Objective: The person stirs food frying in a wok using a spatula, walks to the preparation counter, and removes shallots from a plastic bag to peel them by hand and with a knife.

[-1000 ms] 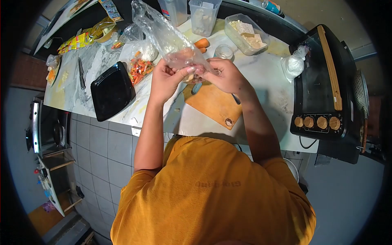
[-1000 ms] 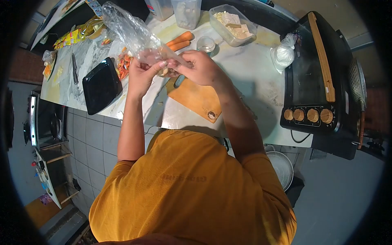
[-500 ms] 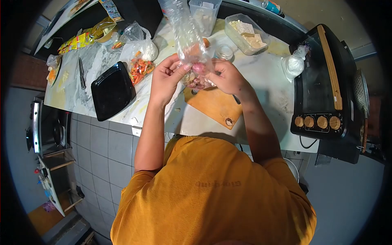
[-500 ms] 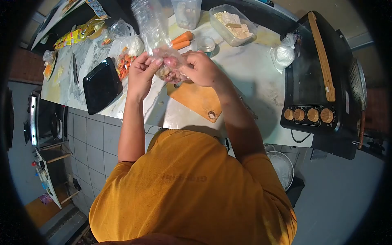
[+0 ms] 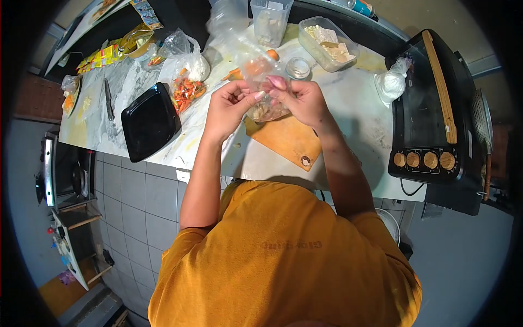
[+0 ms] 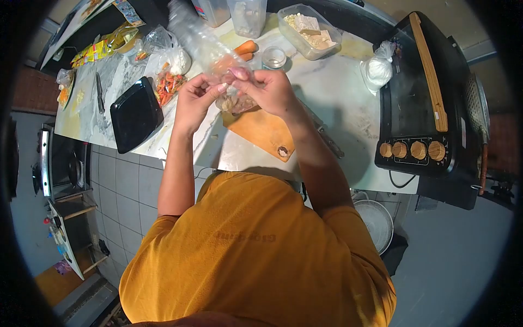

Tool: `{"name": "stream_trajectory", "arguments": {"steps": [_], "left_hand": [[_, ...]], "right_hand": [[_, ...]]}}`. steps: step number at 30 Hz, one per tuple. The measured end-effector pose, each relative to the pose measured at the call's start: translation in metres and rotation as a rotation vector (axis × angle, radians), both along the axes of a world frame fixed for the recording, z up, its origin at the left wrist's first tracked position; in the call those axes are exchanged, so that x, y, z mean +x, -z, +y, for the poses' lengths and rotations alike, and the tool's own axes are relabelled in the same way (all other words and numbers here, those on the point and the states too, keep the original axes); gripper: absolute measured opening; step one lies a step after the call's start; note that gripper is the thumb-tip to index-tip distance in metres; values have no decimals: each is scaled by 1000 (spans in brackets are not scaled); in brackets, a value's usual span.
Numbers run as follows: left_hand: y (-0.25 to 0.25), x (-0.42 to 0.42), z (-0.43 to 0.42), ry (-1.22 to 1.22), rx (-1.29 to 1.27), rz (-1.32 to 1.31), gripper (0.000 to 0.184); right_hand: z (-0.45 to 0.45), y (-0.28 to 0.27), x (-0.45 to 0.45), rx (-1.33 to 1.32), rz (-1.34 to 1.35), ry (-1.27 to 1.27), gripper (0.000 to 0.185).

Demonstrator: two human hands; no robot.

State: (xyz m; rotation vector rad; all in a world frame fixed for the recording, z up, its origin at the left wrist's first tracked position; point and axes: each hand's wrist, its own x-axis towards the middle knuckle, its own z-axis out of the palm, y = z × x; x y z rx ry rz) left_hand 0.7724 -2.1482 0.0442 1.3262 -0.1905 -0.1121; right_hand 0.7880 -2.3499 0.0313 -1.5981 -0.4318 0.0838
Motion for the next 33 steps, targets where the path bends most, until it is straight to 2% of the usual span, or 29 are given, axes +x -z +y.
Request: {"name": "stream_trajectory", "arguments": {"steps": [2, 4, 5, 7, 11, 13, 14, 16, 21, 25, 27, 28, 30, 31, 33], "left_hand": [[15, 2, 4, -11, 112, -29, 12], [22, 2, 4, 24, 109, -31, 9], [25, 2, 4, 58, 107, -35, 9], [31, 0, 3, 80, 146, -43, 9], [21, -13, -5, 124, 127, 42, 12], [22, -17, -9, 150, 134, 58, 15], [23, -19, -10, 162, 135, 41, 17], [25, -21, -9, 179, 138, 29, 18], [10, -33, -8, 184, 279, 160, 22], [27, -32, -4, 203, 313, 173, 22], [26, -36, -7, 177, 274, 245, 23], [27, -36, -6, 185, 279, 252, 23], [28, -35, 0, 271, 505, 285, 24], [31, -37, -1, 278, 510, 288, 24], [35, -42, -3, 232, 481, 9, 24]], "right_hand": [[-3, 7, -1, -45, 50, -36, 13], [-1, 14, -1, -248, -407, 46, 12], [1, 18, -5, -249, -406, 47, 12], [15, 13, -19, 246, 91, 89, 13], [5, 38, -21, 69, 114, 95, 18], [6, 33, -31, -37, 128, 51, 21], [9, 31, -38, -35, 133, 54, 21], [19, 22, -54, 118, 341, 75, 19], [24, 39, -71, 108, 284, 184, 21], [22, 60, -81, 214, 305, 220, 30], [15, 62, -90, -148, 327, 223, 32], [17, 61, -95, -144, 336, 229, 32], [24, 57, -106, -2, 425, 249, 37], [24, 58, -110, 3, 430, 255, 37], [24, 55, -117, 22, 399, 124, 39]]}}
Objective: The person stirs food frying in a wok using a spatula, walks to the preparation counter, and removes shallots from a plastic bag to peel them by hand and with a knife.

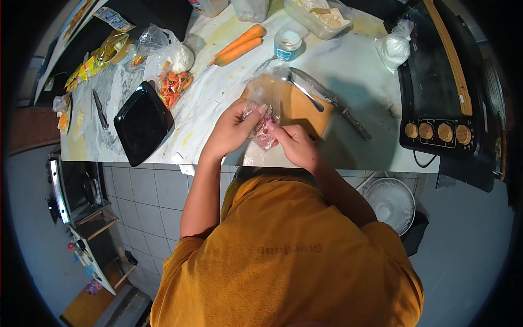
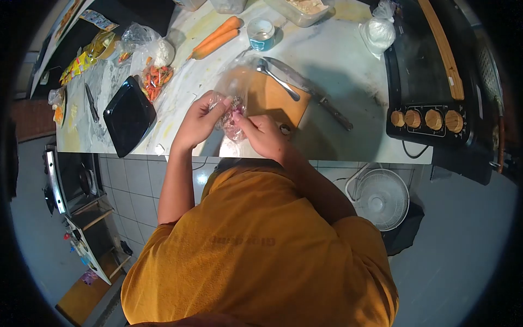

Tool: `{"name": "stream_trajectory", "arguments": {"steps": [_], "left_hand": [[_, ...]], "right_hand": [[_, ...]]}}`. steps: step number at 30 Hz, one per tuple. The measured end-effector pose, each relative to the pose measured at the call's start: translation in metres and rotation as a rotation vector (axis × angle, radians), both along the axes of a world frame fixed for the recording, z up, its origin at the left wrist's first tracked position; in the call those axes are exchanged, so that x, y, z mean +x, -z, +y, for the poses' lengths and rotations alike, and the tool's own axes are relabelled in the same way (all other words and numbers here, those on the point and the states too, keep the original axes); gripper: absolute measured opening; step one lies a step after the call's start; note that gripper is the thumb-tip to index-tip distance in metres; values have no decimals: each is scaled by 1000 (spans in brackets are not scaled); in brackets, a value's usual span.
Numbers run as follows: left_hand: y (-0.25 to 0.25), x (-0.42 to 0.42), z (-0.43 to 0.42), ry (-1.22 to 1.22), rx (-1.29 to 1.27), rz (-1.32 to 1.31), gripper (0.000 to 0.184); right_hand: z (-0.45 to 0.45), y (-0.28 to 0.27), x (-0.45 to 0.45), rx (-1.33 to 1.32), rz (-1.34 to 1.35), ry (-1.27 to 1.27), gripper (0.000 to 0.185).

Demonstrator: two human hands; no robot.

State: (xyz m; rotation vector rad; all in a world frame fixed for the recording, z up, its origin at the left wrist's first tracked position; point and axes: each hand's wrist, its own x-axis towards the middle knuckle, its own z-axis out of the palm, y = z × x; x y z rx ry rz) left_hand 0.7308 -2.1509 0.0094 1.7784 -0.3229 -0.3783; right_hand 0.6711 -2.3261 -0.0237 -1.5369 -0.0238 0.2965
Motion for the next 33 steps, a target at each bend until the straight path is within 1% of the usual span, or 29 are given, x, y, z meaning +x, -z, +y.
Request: {"name": "stream_trajectory", "arguments": {"steps": [1, 3, 5, 7, 8, 9, 10, 11, 12, 13, 14, 16, 17, 18, 19, 21, 25, 27, 28, 30, 31, 33], "left_hand": [[-2, 0, 0, 6, 3, 4, 24], [-9, 1, -1, 9, 81, 128, 25], [-13, 4, -1, 66, 104, 158, 26], [-14, 8, -1, 121, 126, 187, 27], [-13, 10, -1, 114, 112, 247, 28], [-13, 12, 0, 105, 98, 306, 29], [-13, 13, 3, 107, 100, 304, 29], [-11, 14, 7, 151, 41, 327, 29], [-12, 14, 8, 192, -20, 351, 30], [-13, 13, 9, 191, -18, 353, 30], [-16, 13, 9, 168, -1, 346, 30], [-17, 14, 11, 145, 16, 336, 29], [-14, 16, 14, 158, 86, 302, 29], [-16, 18, 14, 173, 156, 265, 28], [-19, 19, 13, 175, 156, 260, 28], [-25, 16, 12, 176, -27, 341, 30], [-19, 20, 16, 141, -9, 263, 29], [-22, 20, 13, 92, -48, 233, 28], [-22, 19, 14, 90, -48, 232, 28], [-25, 21, 16, 120, -77, 257, 23], [-28, 21, 17, 120, -77, 257, 23], [-36, 21, 20, 40, -198, 457, 24]], "right_hand": [[-2, -16, -3, -31, 50, 3, 39], [-2, -9, -6, -35, 55, -14, 40], [-3, -6, -6, -40, 55, -30, 41], [-6, -8, -3, 59, 263, -94, 39], [-6, -11, -4, 60, 264, -91, 39], [-5, -14, -5, 82, 239, -139, 37], [-4, -16, -5, 103, 211, -187, 35], [-5, -13, -5, 105, 209, -185, 35], [-9, -9, -5, 87, 147, -153, 34], [-12, -6, -5, 69, 87, -124, 33], [-17, -5, -4, 70, 88, -124, 33], [-25, -12, 2, 14, 120, 110, 29], [-26, -2, 5, -60, 102, 210, 25], [-30, 2, 9, -60, 97, 210, 25], [-34, 5, 13, -105, 111, 264, 25], [-39, 1, 18, -209, 113, 374, 25], [-49, 18, 31, -242, 30, 420, 20], [-50, 29, 35, -243, -78, 483, 18], [-51, 29, 35, -243, -79, 481, 18], [-51, 26, 37, -386, -86, 456, 24], [-51, 26, 38, -386, -86, 456, 24], [-51, 25, 39, -428, -89, 411, 24]]}}
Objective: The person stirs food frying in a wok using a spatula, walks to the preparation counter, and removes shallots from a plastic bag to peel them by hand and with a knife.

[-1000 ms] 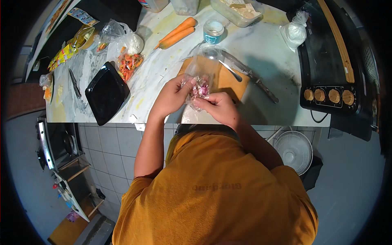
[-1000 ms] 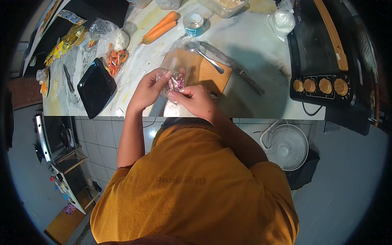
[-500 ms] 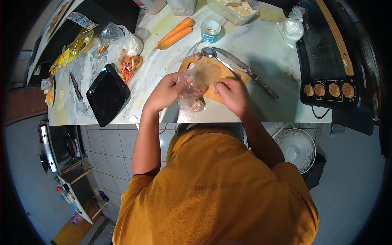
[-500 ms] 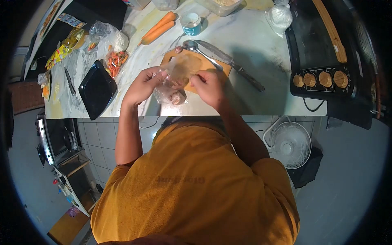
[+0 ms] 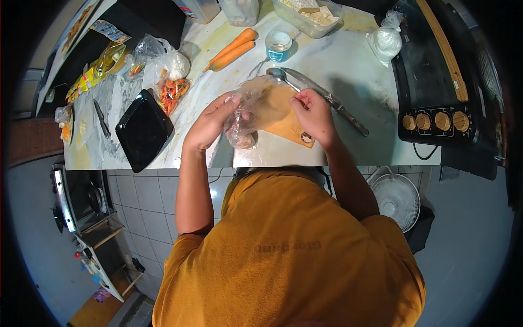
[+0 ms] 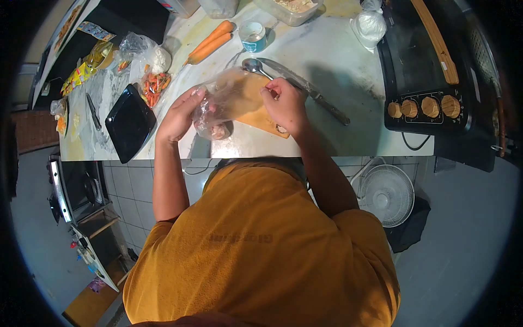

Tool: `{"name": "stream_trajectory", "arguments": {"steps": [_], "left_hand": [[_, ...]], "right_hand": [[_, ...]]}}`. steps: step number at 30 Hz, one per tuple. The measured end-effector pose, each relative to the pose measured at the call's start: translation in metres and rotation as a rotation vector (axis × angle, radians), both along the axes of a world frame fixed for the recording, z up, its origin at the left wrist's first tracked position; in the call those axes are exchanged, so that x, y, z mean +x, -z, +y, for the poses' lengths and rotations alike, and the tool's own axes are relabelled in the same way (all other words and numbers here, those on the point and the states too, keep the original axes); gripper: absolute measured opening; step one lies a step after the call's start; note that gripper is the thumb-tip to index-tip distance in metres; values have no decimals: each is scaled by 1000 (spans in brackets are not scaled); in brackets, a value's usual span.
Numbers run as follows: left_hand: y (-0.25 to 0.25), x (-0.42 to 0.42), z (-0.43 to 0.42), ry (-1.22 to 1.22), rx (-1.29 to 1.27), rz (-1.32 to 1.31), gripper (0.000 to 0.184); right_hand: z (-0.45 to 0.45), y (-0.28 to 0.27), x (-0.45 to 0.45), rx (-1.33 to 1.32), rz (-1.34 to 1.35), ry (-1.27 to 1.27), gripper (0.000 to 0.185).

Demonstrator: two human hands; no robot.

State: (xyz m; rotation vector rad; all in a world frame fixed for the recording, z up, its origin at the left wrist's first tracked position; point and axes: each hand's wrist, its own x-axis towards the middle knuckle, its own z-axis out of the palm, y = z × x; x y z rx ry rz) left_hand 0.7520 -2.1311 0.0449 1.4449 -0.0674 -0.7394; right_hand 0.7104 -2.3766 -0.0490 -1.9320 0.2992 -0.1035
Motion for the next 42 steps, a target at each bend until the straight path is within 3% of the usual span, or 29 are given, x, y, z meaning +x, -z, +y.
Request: {"name": "stream_trajectory", "arguments": {"steps": [4, 7, 9, 13, 15, 16, 18, 22, 25, 27, 28, 36, 42], "left_hand": [[13, 9, 11, 36, 61, -42, 27], [14, 6, 18, -119, 68, -70, 28], [25, 10, 34, -402, -38, -104, 28], [27, 11, 54, -683, -225, -109, 27], [32, 11, 63, -666, -283, -125, 29], [31, 10, 62, -700, -288, -141, 30], [31, 10, 65, -723, -325, -192, 31], [34, 11, 67, -757, -308, -227, 31], [37, 11, 66, -767, -312, -226, 31], [36, 13, 63, -767, -344, -214, 31], [35, 13, 60, -771, -349, -209, 31], [20, 15, 33, -761, -243, -202, 29], [28, 13, 30, -729, -227, -223, 30]], "right_hand": [[1, -10, 5, -92, 14, -19, 23], [1, -11, 13, -166, 56, -46, 23], [4, -12, 20, -307, -135, -186, 26], [23, -9, 37, -277, -189, -379, 31], [35, 0, 47, -366, -502, -454, 32], [40, -1, 49, -363, -505, -468, 32], [47, -6, 52, -412, -355, -529, 24], [51, 6, 58, -490, -281, -584, 30], [45, 2, 57, -445, -241, -624, 25], [36, -4, 56, -336, -515, -589, 23], [30, -6, 53, -340, -511, -594, 23], [0, -14, 35, -87, -203, -574, 33], [-5, -9, 33, -237, -242, -445, 36]]}}
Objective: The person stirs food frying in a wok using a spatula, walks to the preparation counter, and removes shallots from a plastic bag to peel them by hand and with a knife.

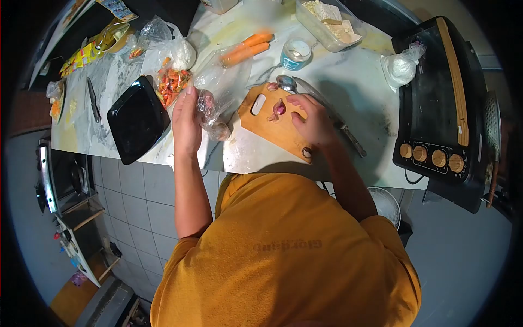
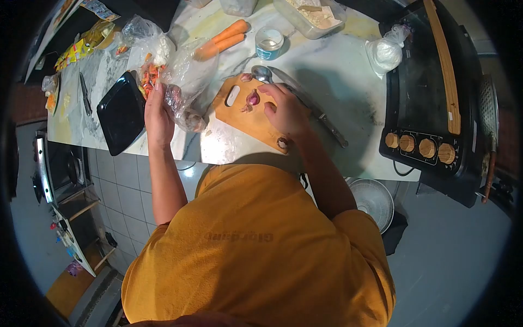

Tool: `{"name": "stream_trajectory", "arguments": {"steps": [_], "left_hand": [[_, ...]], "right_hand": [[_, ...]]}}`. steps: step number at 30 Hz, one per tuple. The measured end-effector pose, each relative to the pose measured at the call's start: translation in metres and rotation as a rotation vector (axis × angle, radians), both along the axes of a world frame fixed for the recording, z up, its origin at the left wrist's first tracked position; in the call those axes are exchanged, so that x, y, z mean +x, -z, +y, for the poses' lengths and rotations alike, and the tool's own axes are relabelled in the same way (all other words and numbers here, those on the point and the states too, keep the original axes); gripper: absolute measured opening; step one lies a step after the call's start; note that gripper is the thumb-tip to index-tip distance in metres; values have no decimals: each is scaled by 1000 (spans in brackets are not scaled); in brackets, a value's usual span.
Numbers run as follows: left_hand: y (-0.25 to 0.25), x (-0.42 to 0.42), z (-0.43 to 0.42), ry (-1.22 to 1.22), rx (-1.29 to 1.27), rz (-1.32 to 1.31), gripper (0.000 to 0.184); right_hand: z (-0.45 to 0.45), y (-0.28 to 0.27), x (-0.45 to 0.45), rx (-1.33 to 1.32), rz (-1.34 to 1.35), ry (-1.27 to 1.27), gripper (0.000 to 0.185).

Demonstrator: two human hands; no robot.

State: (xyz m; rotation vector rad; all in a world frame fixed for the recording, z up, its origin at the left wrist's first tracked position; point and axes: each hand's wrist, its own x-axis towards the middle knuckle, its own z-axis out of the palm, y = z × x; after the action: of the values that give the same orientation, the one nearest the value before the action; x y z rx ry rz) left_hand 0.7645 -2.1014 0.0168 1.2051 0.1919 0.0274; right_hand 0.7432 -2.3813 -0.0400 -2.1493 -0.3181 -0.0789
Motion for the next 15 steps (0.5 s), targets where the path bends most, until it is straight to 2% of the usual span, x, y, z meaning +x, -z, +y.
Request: {"name": "stream_trajectory", "arguments": {"steps": [13, 15], "left_hand": [[8, -3, 2, 57, 119, -81, 32], [-3, -5, -1, 107, -72, -101, 32]], "right_hand": [[12, -11, 22, -24, -244, -26, 24], [22, -19, 20, 118, -65, -83, 29]]}}
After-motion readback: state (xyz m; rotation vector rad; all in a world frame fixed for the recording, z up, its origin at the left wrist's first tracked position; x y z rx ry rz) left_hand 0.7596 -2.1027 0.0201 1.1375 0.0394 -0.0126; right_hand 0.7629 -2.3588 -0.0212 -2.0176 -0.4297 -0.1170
